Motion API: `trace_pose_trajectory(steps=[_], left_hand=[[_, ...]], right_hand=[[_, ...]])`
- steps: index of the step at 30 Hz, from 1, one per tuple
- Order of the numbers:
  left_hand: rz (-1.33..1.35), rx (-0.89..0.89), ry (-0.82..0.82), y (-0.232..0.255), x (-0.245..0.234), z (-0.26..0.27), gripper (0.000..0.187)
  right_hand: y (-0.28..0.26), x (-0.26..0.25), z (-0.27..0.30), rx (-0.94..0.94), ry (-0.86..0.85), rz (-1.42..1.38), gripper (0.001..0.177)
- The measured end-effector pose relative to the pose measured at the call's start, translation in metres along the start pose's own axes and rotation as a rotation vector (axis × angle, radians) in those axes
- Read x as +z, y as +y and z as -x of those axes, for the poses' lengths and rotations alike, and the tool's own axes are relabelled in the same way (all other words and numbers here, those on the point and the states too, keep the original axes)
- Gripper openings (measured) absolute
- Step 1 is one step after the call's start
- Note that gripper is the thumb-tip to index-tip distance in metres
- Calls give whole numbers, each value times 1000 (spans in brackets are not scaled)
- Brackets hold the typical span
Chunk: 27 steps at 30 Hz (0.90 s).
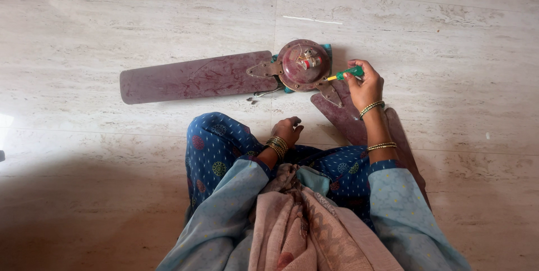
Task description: The person sits on the floor and uses a screwdriver to attach fan blades to the motor housing. They place each blade onto the hub and tighten the screws to secure them in place.
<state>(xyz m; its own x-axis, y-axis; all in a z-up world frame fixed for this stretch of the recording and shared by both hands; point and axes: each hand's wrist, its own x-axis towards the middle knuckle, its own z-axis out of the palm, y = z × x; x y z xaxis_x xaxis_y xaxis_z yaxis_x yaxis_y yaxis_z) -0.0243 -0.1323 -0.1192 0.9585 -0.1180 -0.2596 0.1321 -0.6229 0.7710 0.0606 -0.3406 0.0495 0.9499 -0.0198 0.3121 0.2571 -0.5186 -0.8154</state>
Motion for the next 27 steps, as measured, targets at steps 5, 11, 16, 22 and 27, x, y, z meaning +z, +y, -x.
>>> trace_pose_trajectory(steps=[5,11,16,22,27], left_hand=[[25,1,4,1,-1,0,32],[51,-37,-30,3,-2,1,31],[1,24,27,1,1,0,30],[9,7,11,0,2,-2,29],[33,8,2,-1,2,-2,31]], right_hand=[[-5,6,0,11,-12,12,28],[-9,10,-1,-17,-17,66,28],[-8,12,-2,-87,-11,117,28],[-6,13,-4,-56,-20,115,27],[-5,16,-5,-72,-22,118,28]])
